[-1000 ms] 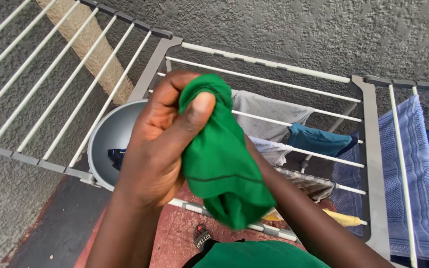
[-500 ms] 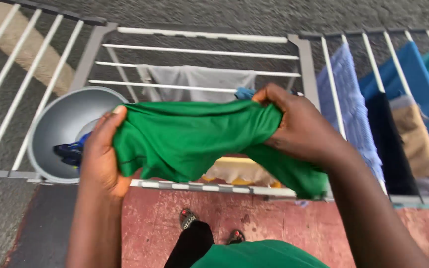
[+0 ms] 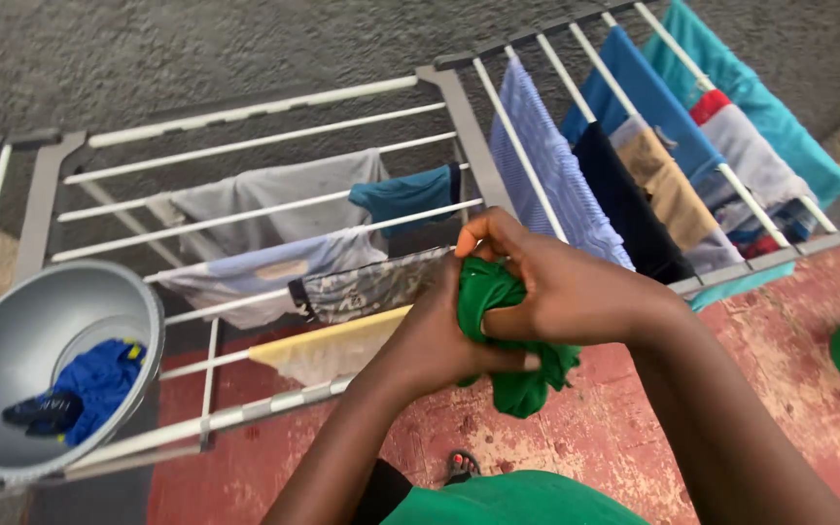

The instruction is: Hanging various clothing items on an outdoor drying rack.

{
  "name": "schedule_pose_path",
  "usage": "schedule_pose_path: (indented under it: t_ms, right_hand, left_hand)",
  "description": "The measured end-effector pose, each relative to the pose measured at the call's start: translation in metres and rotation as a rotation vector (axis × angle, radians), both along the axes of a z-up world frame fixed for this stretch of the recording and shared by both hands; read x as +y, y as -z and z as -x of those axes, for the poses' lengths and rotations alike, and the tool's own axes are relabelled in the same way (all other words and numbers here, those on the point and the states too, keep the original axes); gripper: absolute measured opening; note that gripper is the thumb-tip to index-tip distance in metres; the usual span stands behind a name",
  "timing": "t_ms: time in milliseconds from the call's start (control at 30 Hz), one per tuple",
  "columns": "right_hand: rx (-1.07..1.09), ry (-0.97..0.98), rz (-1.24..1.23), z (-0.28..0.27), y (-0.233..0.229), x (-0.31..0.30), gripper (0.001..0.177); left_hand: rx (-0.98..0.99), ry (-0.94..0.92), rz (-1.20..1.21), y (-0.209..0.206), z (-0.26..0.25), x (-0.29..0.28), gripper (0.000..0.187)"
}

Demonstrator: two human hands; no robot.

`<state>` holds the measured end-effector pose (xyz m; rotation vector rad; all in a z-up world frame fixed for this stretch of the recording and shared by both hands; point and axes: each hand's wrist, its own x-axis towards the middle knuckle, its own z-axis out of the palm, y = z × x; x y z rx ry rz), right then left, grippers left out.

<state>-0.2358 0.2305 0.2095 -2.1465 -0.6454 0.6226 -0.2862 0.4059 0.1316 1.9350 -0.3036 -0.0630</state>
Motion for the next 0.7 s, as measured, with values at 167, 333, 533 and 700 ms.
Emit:
schedule_pose_path:
  t_ms: [167,333,533,700]
  right_hand:
    - [0.112,0.051,-0.467,0.0,0.033,-0.044,0.074]
    - [-0.042,0.124,-0.38,0.027,0.076,-0.042,0.101]
    - [0.193,0.565,-0.458,0.056,0.114,-0.029,0.041]
    - [-0.087,0.753,-0.449,0.08,0.061,-0.025,0.059]
  left_hand:
    - [0.078,0.03,0.025,-0.018,-0.019,-0.009,0.062]
    - [0.002,0.056,-0.144,-0.065,-0.019,-0.006,0.037]
    - [-0.061,0.182,-0.331,-0.065,-0.023,0.026,0.046]
    - [-0.055,0.255,-0.452,-0.001,-0.023,0.053,0.048]
